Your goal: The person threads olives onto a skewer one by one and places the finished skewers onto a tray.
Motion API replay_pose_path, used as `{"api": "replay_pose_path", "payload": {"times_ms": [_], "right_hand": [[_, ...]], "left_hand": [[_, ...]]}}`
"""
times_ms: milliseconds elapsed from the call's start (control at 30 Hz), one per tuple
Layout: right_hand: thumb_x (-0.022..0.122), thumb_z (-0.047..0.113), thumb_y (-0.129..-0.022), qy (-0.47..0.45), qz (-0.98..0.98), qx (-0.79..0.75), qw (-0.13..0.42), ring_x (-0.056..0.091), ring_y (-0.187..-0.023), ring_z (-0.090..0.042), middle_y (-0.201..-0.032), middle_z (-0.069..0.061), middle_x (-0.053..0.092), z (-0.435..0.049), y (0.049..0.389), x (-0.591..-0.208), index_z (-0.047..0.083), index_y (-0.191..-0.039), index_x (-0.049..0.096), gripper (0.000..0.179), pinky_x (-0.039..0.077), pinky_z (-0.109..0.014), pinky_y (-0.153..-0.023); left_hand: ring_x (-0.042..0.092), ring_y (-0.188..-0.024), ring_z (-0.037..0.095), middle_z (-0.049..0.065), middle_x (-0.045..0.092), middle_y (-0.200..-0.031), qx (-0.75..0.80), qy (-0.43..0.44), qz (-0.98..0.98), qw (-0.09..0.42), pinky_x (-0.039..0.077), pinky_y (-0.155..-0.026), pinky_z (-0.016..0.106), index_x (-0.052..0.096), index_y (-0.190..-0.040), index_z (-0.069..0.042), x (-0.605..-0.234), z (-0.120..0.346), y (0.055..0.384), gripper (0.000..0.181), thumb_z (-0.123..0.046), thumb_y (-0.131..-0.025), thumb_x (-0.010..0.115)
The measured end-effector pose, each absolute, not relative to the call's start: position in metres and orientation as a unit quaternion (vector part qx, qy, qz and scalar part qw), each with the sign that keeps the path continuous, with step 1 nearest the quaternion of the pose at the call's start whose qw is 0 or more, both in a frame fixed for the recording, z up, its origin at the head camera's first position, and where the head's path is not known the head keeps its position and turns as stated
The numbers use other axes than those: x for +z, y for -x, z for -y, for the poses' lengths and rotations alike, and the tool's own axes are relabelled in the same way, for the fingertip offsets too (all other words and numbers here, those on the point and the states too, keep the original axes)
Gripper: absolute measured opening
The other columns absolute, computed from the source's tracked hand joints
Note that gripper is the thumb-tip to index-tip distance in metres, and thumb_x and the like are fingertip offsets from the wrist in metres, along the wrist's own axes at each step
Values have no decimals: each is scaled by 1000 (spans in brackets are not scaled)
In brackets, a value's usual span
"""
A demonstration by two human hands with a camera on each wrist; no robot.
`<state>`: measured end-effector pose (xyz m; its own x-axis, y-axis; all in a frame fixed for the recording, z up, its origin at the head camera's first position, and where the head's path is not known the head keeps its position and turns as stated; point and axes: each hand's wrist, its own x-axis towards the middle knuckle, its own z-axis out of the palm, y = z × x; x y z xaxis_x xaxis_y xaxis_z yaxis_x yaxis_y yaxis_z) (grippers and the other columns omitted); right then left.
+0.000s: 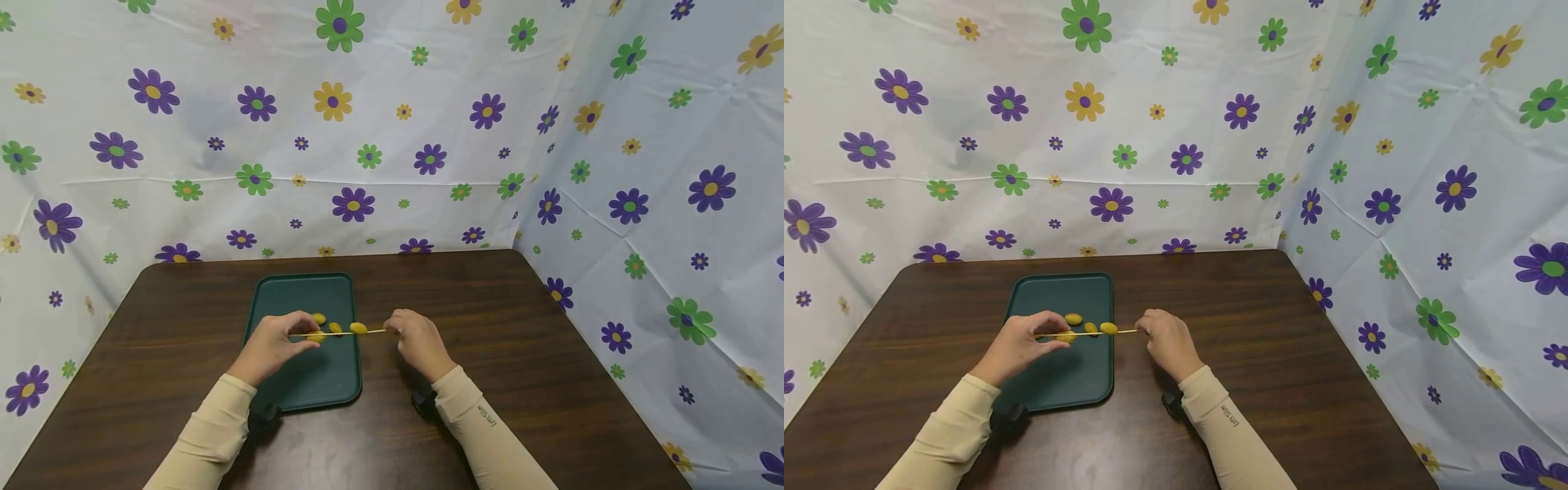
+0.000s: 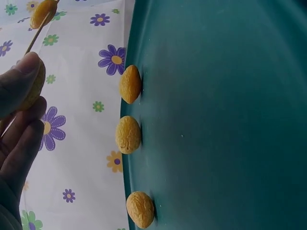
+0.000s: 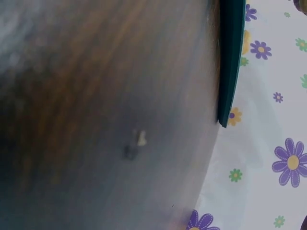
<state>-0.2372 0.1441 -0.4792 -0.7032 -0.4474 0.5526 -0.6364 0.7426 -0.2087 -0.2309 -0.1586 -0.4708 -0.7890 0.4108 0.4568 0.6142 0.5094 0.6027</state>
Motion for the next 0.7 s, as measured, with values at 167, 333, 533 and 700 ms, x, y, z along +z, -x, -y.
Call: {"api": "replay_pose_path", "payload": {"times_ms": [167, 333, 533, 700], "right_hand": [[65, -25, -71, -304, 900, 195, 246, 65, -78, -8, -80, 7, 66, -143, 237, -479, 12, -84, 77, 41, 56, -25, -68], [64, -26, -69, -310, 897, 190, 252, 65, -77, -9, -80, 6, 66, -142, 236, -479, 13, -83, 76, 42, 56, -26, -67], [64, -25, -68, -315, 895, 187, 255, 65, -78, -9, -81, 6, 66, -141, 236, -480, 13, -83, 76, 42, 56, -26, -66], [66, -25, -69, -310, 899, 190, 245, 65, -78, -9, -81, 6, 66, -140, 236, -479, 11, -84, 76, 40, 56, -26, -67]], "left_hand": [[74, -88, 15, 2, 76, -100, -375, 297, 868, 135, 61, -78, 36, 71, -96, -14, -469, 156, 230, 31, -4, -73, 89], [73, -86, 13, 0, 76, -97, -355, 295, 876, 139, 61, -77, 36, 71, -95, -14, -468, 154, 230, 31, -6, -73, 90], [71, -80, 10, -1, 76, -91, -301, 305, 887, 172, 60, -73, 35, 69, -92, -14, -466, 152, 229, 33, -10, -70, 93], [71, -78, 11, 0, 76, -89, -270, 316, 889, 191, 60, -71, 33, 69, -95, -13, -464, 148, 228, 36, -9, -69, 93]]}}
